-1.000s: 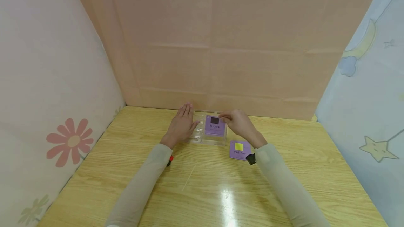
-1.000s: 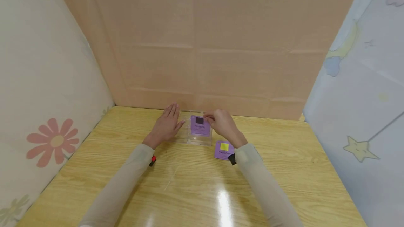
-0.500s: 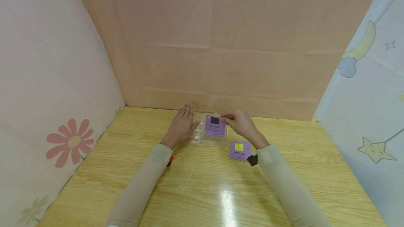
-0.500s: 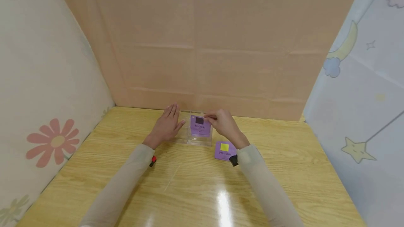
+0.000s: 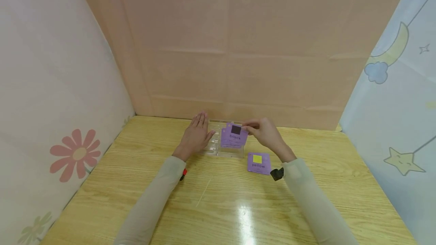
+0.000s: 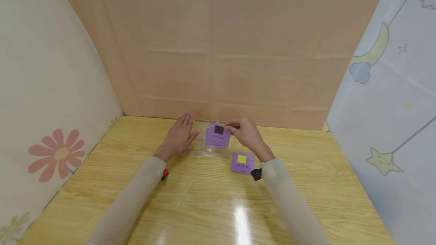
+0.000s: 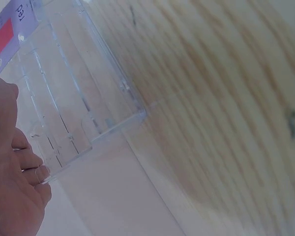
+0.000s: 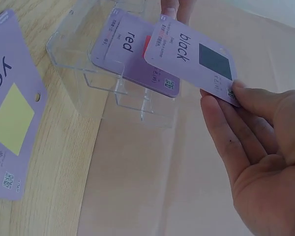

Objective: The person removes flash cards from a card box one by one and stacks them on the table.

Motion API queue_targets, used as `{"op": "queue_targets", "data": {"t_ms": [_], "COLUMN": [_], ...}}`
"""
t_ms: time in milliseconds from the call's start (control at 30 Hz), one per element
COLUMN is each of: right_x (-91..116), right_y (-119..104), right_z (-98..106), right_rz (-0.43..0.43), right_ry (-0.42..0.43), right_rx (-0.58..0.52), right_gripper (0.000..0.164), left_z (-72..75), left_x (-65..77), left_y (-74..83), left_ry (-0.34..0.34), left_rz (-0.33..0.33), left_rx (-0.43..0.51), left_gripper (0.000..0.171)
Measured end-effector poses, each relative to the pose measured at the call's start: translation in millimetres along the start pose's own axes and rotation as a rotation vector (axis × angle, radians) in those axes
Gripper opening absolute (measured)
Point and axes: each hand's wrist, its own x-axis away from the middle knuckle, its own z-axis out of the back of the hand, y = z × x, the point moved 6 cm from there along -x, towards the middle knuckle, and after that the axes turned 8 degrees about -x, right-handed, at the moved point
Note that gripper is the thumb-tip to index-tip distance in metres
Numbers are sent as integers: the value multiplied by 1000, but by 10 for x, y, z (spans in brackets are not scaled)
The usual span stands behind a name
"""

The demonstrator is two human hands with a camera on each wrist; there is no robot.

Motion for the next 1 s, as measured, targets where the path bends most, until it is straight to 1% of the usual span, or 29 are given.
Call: {"op": "queue_targets", "data": {"t_ms": [133,333,433,633,833,1000], "right_x": [20,54,74,122,165,200], "right_y": [34,80,121,199,254,307], "right_z": [28,49,55,90,136,169], "right_rz": [-12,-2,-10,-47,-53,-71], "right_ry": [8,16,14,13,11,7], "right_rx": [-23,-45,-60,-91,-126,-154], "right_gripper": [23,21,21,22,25,25], "left_z": [1,15,22,20,23,45], "left_x": [5,7,5,-1,11,22], "left_y": [-4,-9,-8,-10,-12,-11], "left_ry": [1,37,44,35,12,16], "left_rz": [-1,-6,-7,-1,5,8], "left_rx": [3,12,16,29,33,31], "left_gripper": [77,77,77,73,71,70]}}
